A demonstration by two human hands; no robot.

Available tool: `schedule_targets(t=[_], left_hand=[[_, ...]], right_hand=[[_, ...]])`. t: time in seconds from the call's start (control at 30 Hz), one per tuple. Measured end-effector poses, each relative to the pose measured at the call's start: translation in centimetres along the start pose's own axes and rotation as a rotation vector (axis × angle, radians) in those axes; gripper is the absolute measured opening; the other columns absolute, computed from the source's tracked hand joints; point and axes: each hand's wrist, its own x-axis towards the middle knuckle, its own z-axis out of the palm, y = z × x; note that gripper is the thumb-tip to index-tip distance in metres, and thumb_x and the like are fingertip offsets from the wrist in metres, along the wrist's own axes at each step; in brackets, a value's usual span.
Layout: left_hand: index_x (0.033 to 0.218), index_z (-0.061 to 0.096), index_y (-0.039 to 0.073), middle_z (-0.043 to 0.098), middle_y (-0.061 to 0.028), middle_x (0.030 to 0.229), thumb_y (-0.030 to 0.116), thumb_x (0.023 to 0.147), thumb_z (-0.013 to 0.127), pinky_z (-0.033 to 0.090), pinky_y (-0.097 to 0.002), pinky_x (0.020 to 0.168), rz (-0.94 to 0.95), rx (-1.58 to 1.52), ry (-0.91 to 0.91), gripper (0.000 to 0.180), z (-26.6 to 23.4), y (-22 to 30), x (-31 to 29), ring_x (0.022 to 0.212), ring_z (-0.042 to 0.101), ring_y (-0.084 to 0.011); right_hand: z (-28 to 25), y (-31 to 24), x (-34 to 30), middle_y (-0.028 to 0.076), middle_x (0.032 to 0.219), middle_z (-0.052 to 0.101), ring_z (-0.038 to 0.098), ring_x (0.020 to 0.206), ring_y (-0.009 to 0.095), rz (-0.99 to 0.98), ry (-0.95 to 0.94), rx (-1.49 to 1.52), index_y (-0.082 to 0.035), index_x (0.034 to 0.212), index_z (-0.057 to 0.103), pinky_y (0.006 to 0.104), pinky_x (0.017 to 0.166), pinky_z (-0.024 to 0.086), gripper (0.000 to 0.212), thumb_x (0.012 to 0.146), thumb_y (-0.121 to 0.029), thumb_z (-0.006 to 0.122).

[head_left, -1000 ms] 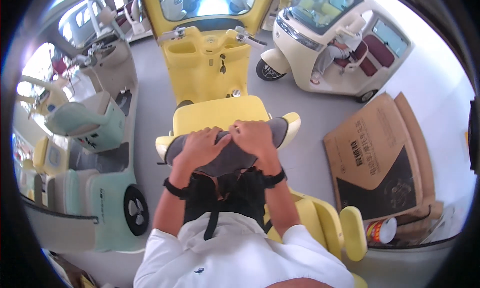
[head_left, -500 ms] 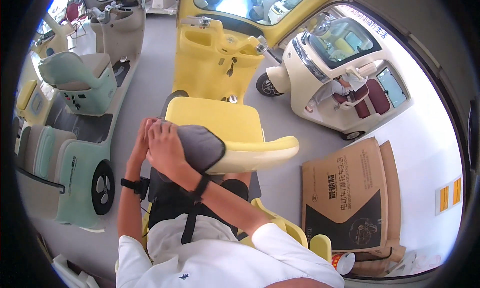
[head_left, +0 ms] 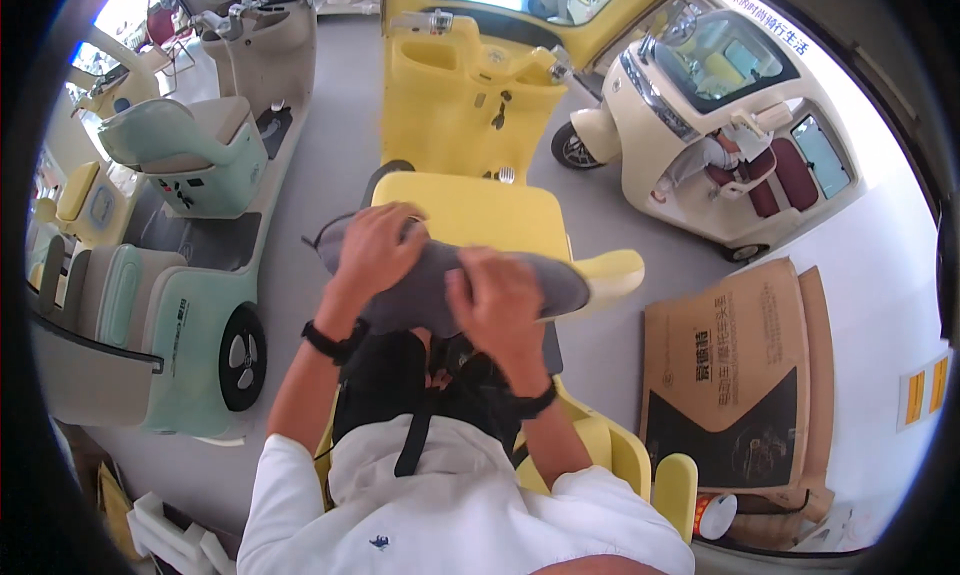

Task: Cleaning the surfaces of multiple electric mobility scooters using a rag.

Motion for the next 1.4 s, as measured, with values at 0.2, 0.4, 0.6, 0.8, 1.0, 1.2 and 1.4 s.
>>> schedule_targets(t=[0.2, 0.4, 0.6, 0.8, 1.0, 1.2, 1.4], left_hand=[[0.078, 0.061, 0.003, 0.065, -0.0137, 0.076, 0.026, 0.087, 0.05, 0.051, -0.0404, 0.069, 0.282, 0.085, -0.216, 0.027, 8.6, 11.8, 1.6, 0.074, 0.065, -0.0301], [0.09, 0.06, 0.004, 0.065, -0.0101, 0.081, 0.022, 0.084, 0.051, 0.048, -0.0344, 0.069, 0.339, 0.335, -0.029, 0.021, 17.4, 17.6, 3.0, 0.075, 0.063, -0.0256], [0.098, 0.058, 0.003, 0.064, -0.0126, 0.086, 0.026, 0.086, 0.051, 0.047, -0.0384, 0.074, 0.324, 0.186, 0.02, 0.028, 18.8, 16.7, 2.2, 0.08, 0.062, -0.0274], [0.096, 0.065, 0.0, 0.066, -0.0232, 0.096, 0.042, 0.086, 0.047, 0.05, -0.0458, 0.081, 0.097, -0.049, -0.453, 0.046, 11.6, 13.7, 6.2, 0.091, 0.064, -0.0372], [0.104, 0.066, 0.005, 0.064, -0.0205, 0.109, 0.041, 0.091, 0.037, 0.047, -0.0453, 0.088, 0.07, 0.105, -0.473, 0.048, 7.7, 6.4, 6.7, 0.1, 0.061, -0.0371], [0.104, 0.066, 0.004, 0.065, -0.0192, 0.105, 0.038, 0.091, 0.04, 0.043, -0.0459, 0.094, 0.083, 0.131, -0.515, 0.044, 2.0, 0.3, 6.0, 0.102, 0.06, -0.0374], [0.086, 0.061, 0.003, 0.065, -0.0134, 0.079, 0.025, 0.095, 0.039, 0.05, -0.0446, 0.067, 0.395, 0.45, -0.269, 0.032, 2.8, -1.0, 2.4, 0.076, 0.063, -0.0333]], right_hand=[[-6.0, 9.3, -3.4, 0.012, 0.104, 0.063, 0.056, 0.103, 0.03, 0.149, 0.226, -0.191, -0.005, 0.105, 0.06, 0.0437, 0.097, 0.034, 0.023, 0.087, -0.018, 0.055], [-8.5, 19.0, -1.7, 0.012, 0.098, 0.064, 0.057, 0.099, 0.029, 0.353, 0.193, 0.024, -0.003, 0.097, 0.063, 0.0362, 0.091, 0.041, 0.025, 0.09, -0.019, 0.045], [-8.9, 20.8, -2.0, 0.015, 0.102, 0.062, 0.058, 0.097, 0.028, 0.469, 0.043, 0.193, -0.001, 0.105, 0.06, 0.0341, 0.084, 0.044, 0.03, 0.091, -0.021, 0.043], [-7.9, 19.1, 2.9, 0.017, 0.112, 0.061, 0.054, 0.106, 0.039, 0.436, -0.232, -0.339, -0.005, 0.1, 0.06, 0.0425, 0.088, 0.043, 0.032, 0.091, -0.029, 0.041], [-3.6, 11.2, 6.9, 0.021, 0.115, 0.059, 0.055, 0.107, 0.039, 0.323, -0.585, -0.45, -0.004, 0.111, 0.061, 0.0469, 0.092, 0.043, 0.045, 0.095, -0.035, 0.031], [-3.1, 6.3, 6.6, 0.024, 0.113, 0.061, 0.056, 0.108, 0.034, 0.466, -0.565, -0.391, 0.0, 0.108, 0.06, 0.0427, 0.096, 0.04, 0.055, 0.093, -0.044, 0.03], [-2.6, 5.8, 2.9, 0.024, 0.109, 0.061, 0.055, 0.106, 0.038, 0.315, -0.347, -0.391, 0.003, 0.106, 0.057, 0.0466, 0.101, 0.034, 0.052, 0.095, -0.044, 0.035]])
